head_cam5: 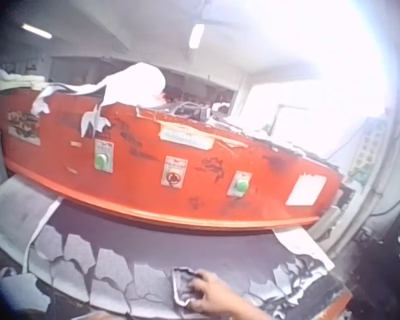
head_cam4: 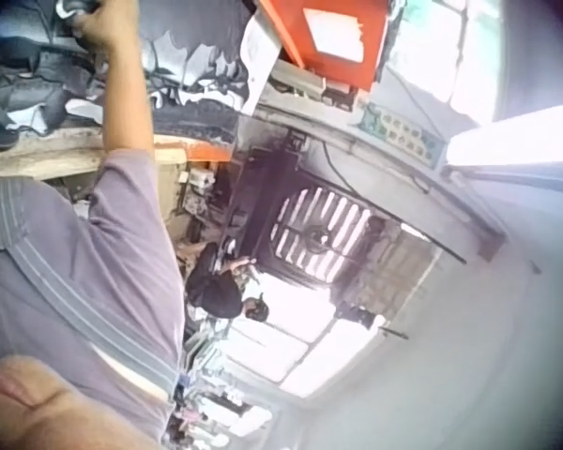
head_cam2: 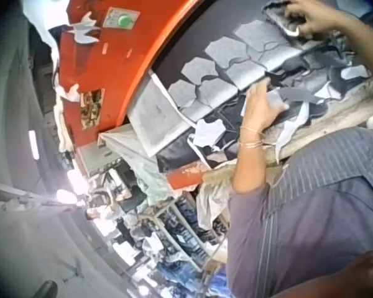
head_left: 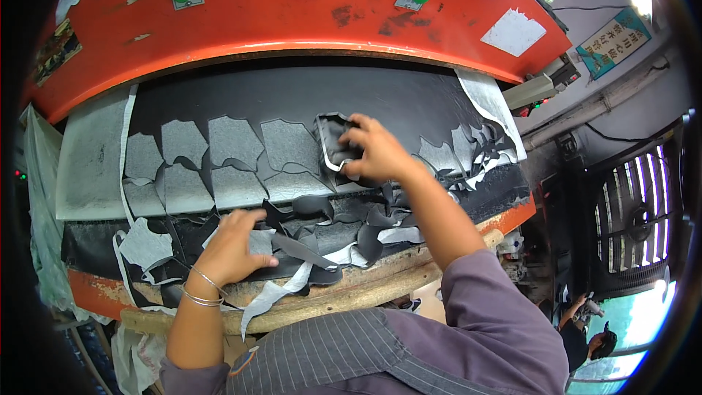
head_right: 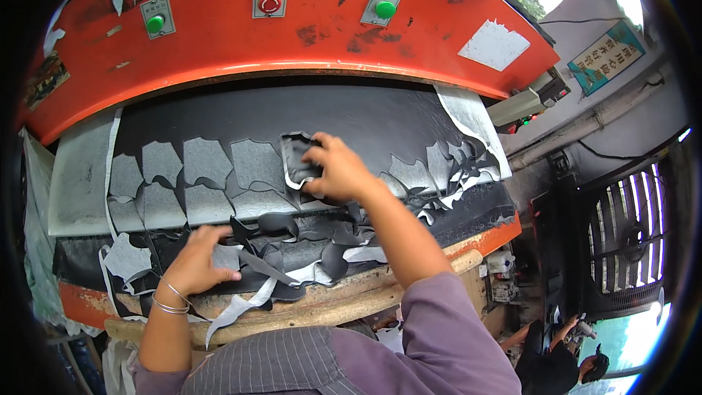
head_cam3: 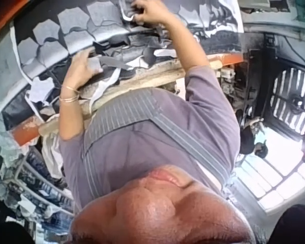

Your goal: Cutting shoe component shapes from a material sheet using a die-cutting press machine.

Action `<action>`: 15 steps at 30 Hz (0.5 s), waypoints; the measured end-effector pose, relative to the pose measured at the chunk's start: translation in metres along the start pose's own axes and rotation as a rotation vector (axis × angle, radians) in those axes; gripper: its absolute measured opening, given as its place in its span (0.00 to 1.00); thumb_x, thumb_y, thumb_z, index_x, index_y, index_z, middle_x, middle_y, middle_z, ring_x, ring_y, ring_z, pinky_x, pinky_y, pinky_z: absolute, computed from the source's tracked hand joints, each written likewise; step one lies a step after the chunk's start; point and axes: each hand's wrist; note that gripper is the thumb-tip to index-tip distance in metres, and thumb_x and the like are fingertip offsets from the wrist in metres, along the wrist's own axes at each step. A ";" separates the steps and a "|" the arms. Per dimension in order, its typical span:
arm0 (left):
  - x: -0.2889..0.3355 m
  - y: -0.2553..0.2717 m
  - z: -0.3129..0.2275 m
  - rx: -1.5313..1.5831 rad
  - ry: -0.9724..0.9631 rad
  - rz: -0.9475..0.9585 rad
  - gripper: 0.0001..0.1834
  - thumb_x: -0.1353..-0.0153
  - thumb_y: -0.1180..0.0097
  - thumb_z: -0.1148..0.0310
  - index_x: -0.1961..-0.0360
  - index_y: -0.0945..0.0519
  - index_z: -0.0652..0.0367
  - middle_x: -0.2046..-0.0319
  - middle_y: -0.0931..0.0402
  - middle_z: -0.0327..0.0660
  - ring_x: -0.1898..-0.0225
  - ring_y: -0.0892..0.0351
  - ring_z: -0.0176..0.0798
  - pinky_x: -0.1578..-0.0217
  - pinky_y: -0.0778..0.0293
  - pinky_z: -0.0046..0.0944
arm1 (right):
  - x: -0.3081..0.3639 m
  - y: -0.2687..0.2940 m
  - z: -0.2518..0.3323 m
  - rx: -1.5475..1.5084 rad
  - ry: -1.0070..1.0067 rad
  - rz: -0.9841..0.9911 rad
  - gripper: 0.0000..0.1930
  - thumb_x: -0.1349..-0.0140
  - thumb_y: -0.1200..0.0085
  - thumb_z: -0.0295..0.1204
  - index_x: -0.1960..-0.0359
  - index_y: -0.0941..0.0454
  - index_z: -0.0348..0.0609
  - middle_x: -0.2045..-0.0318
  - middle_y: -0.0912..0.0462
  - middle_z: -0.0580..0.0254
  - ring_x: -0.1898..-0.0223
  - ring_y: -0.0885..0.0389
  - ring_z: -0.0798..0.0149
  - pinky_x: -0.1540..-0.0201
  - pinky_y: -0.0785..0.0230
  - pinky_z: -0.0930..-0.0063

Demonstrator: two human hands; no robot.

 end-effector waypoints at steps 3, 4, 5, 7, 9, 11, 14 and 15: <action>-0.016 0.003 -0.020 0.191 0.117 -0.066 0.36 0.51 0.31 0.62 0.42 0.31 0.62 0.47 0.29 0.52 0.43 0.31 0.51 0.43 0.35 0.44 | -0.022 0.009 -0.026 0.050 0.008 0.120 0.27 0.56 0.32 0.39 0.51 0.22 0.49 0.34 0.39 0.49 0.37 0.37 0.47 0.38 0.37 0.61; -0.022 -0.003 -0.024 0.246 0.090 -0.157 0.34 0.50 0.32 0.64 0.43 0.31 0.62 0.47 0.28 0.51 0.45 0.28 0.48 0.44 0.33 0.43 | -0.020 0.009 -0.030 0.044 0.023 0.130 0.27 0.56 0.32 0.39 0.51 0.22 0.49 0.34 0.39 0.49 0.37 0.37 0.47 0.38 0.37 0.61; -0.029 -0.012 -0.029 0.272 0.108 -0.192 0.31 0.49 0.34 0.65 0.45 0.30 0.62 0.48 0.26 0.50 0.45 0.28 0.48 0.44 0.33 0.42 | -0.019 0.008 -0.033 0.024 0.064 0.109 0.28 0.56 0.32 0.39 0.50 0.23 0.49 0.34 0.39 0.49 0.37 0.37 0.47 0.39 0.37 0.61; -0.055 -0.036 -0.037 0.354 0.124 -0.208 0.28 0.48 0.36 0.67 0.46 0.30 0.63 0.47 0.26 0.50 0.44 0.27 0.47 0.44 0.32 0.41 | -0.007 0.002 -0.049 -0.016 0.112 0.011 0.36 0.56 0.32 0.40 0.41 0.30 0.49 0.34 0.40 0.50 0.36 0.37 0.47 0.38 0.39 0.59; -0.072 -0.054 -0.042 0.425 0.165 -0.237 0.25 0.47 0.37 0.68 0.48 0.29 0.63 0.47 0.25 0.50 0.44 0.27 0.46 0.45 0.31 0.40 | 0.012 -0.005 -0.052 -0.049 0.116 -0.065 0.40 0.55 0.31 0.40 0.38 0.33 0.46 0.35 0.38 0.47 0.36 0.37 0.46 0.37 0.42 0.58; -0.097 -0.073 -0.046 0.431 0.212 -0.265 0.22 0.45 0.44 0.71 0.49 0.32 0.62 0.45 0.25 0.50 0.39 0.31 0.46 0.41 0.37 0.43 | 0.033 -0.009 -0.063 -0.070 0.033 -0.129 0.46 0.53 0.31 0.42 0.34 0.41 0.40 0.39 0.31 0.44 0.38 0.33 0.46 0.35 0.48 0.57; -0.123 -0.107 -0.041 0.164 0.077 -0.456 0.23 0.46 0.48 0.73 0.47 0.35 0.62 0.47 0.25 0.50 0.37 0.35 0.50 0.36 0.49 0.52 | 0.044 -0.024 -0.073 0.010 0.046 -0.227 0.45 0.52 0.31 0.43 0.35 0.40 0.40 0.41 0.28 0.44 0.39 0.31 0.48 0.34 0.50 0.57; -0.127 -0.115 -0.042 0.149 0.085 -0.452 0.24 0.46 0.49 0.73 0.47 0.37 0.62 0.45 0.26 0.50 0.34 0.38 0.50 0.33 0.57 0.56 | 0.045 -0.025 -0.073 0.001 0.052 -0.241 0.44 0.52 0.32 0.45 0.35 0.38 0.39 0.42 0.27 0.44 0.40 0.30 0.51 0.34 0.52 0.56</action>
Point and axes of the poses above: each hand's wrist, its own x-axis away from the middle knuckle, its own y-axis out of the back of the hand, z = x × y
